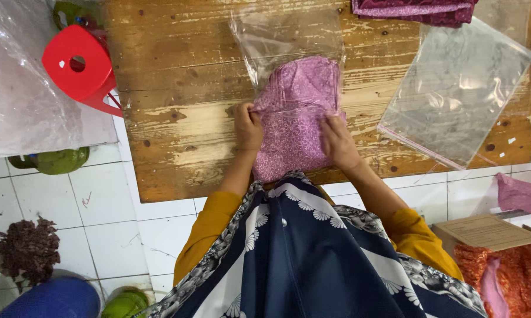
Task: The person folds patterned cloths and places them into clear plastic bags on a wooden table. They smooth the cloths inside the bags and seal the bags, then stack the packaged items on the table.
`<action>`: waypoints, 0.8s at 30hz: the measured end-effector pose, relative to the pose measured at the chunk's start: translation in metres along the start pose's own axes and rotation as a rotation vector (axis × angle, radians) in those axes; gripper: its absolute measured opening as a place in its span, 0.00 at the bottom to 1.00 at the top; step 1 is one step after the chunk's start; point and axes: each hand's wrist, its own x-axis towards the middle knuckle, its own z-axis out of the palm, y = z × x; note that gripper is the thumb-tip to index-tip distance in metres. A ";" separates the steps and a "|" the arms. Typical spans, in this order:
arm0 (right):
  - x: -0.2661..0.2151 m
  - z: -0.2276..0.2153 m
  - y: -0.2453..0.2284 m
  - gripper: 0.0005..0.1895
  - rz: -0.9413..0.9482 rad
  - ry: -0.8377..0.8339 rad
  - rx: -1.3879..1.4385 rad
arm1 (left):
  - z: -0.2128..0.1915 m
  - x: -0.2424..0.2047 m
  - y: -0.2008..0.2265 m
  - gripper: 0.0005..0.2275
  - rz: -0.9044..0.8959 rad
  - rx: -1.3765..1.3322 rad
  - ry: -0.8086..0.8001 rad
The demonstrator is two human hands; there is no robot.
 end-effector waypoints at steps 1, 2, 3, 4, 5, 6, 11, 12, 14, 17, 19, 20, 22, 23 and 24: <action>-0.003 -0.003 0.002 0.12 0.081 -0.007 0.121 | -0.001 0.001 -0.004 0.09 0.043 0.012 -0.005; -0.002 -0.007 0.005 0.10 0.272 0.065 0.145 | -0.003 0.002 -0.007 0.08 0.085 0.023 -0.011; 0.003 -0.013 0.009 0.10 0.463 0.133 0.167 | -0.007 0.003 -0.009 0.08 0.126 0.034 -0.015; 0.011 -0.019 0.012 0.11 0.655 0.201 0.190 | -0.013 0.004 -0.010 0.09 0.119 0.076 -0.047; 0.021 -0.025 0.016 0.14 0.700 0.175 0.331 | -0.022 0.005 -0.009 0.11 0.111 0.116 -0.080; 0.033 -0.031 0.019 0.18 0.743 0.150 0.472 | -0.030 0.005 -0.006 0.12 0.103 0.156 -0.114; 0.059 -0.057 0.001 0.14 0.373 0.038 -0.107 | -0.051 0.021 0.028 0.32 -0.034 0.162 -0.326; 0.054 -0.055 -0.011 0.11 0.540 -0.291 -0.050 | -0.049 0.020 0.033 0.36 0.092 0.397 -0.330; 0.045 -0.042 -0.034 0.09 0.287 -0.522 0.031 | -0.039 0.022 0.038 0.32 0.297 0.410 -0.209; 0.044 0.003 -0.059 0.15 -0.311 -0.084 0.050 | -0.022 0.029 0.033 0.18 0.194 0.232 -0.178; 0.056 0.038 -0.060 0.21 -0.050 -0.308 -0.098 | -0.016 0.026 0.026 0.11 0.094 0.092 -0.166; 0.062 0.051 -0.059 0.25 0.082 -0.422 -0.168 | -0.016 0.023 0.024 0.10 0.100 0.047 -0.140; 0.076 0.072 -0.059 0.28 0.073 -0.490 -0.161 | -0.023 0.017 0.020 0.09 0.161 0.016 -0.084; 0.086 0.077 -0.058 0.30 0.074 -0.521 -0.161 | -0.026 0.017 0.021 0.09 0.219 0.023 -0.058; 0.097 0.081 -0.059 0.28 0.086 -0.556 -0.142 | -0.029 0.018 0.023 0.09 0.276 0.029 -0.033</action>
